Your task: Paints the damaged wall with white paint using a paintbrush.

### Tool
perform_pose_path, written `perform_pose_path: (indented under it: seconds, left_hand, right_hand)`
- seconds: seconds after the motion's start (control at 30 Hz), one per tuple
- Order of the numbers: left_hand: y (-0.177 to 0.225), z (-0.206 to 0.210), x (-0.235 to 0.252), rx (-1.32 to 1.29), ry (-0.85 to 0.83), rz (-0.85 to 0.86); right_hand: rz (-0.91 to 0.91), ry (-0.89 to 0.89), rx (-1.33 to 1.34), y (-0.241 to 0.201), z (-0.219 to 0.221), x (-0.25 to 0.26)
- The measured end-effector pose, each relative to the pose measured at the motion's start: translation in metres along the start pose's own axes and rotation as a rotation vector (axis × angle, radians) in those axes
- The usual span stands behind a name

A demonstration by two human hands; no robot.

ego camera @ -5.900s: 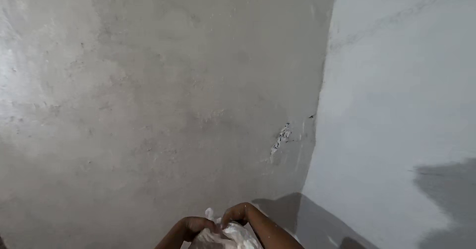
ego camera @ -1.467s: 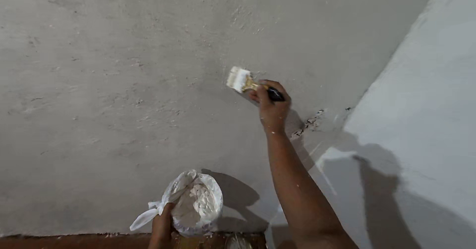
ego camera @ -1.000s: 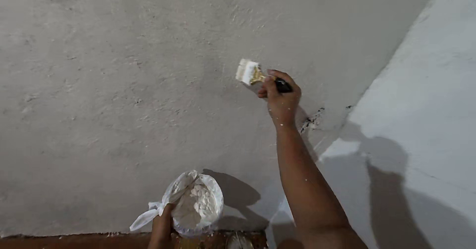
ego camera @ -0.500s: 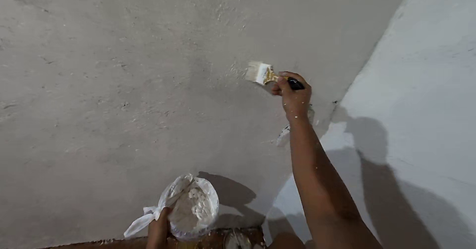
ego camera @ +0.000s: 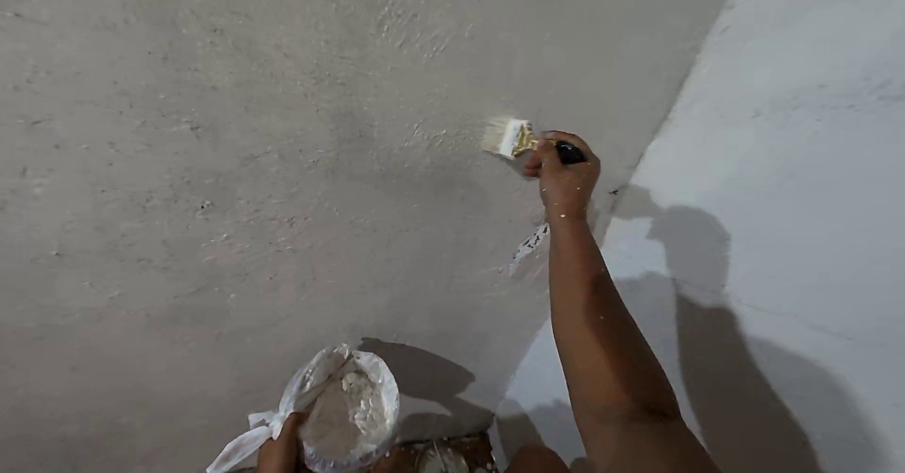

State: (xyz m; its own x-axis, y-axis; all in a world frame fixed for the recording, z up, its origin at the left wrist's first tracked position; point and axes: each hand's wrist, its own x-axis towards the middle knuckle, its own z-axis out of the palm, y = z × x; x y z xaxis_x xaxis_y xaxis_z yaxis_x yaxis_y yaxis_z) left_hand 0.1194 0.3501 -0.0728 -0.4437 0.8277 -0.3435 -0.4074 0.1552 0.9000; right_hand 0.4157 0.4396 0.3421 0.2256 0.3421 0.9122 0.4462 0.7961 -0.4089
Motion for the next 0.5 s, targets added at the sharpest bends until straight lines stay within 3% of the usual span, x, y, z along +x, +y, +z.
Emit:
perform_pose_path:
  seconds: [0.17, 0.23, 0.37, 0.5]
  left_hand:
    - [0.002, -0.001, 0.003, -0.017, -0.022, -0.005]
    - [0.000, -0.001, 0.005, -0.012, -0.018, 0.000]
    - [0.003, -0.003, 0.002, -0.043, -0.009, 0.018]
    - [0.005, -0.006, 0.003, -0.075, -0.017, 0.043]
  right_hand:
    - [-0.090, -0.142, 0.175, -0.029, 0.024, -0.005]
    - [-0.080, -0.167, 0.121, -0.022, 0.028, 0.003]
    - [-0.015, -0.023, -0.030, 0.005, -0.012, 0.022]
    - [0.104, 0.057, 0.138, -0.009, -0.033, 0.016]
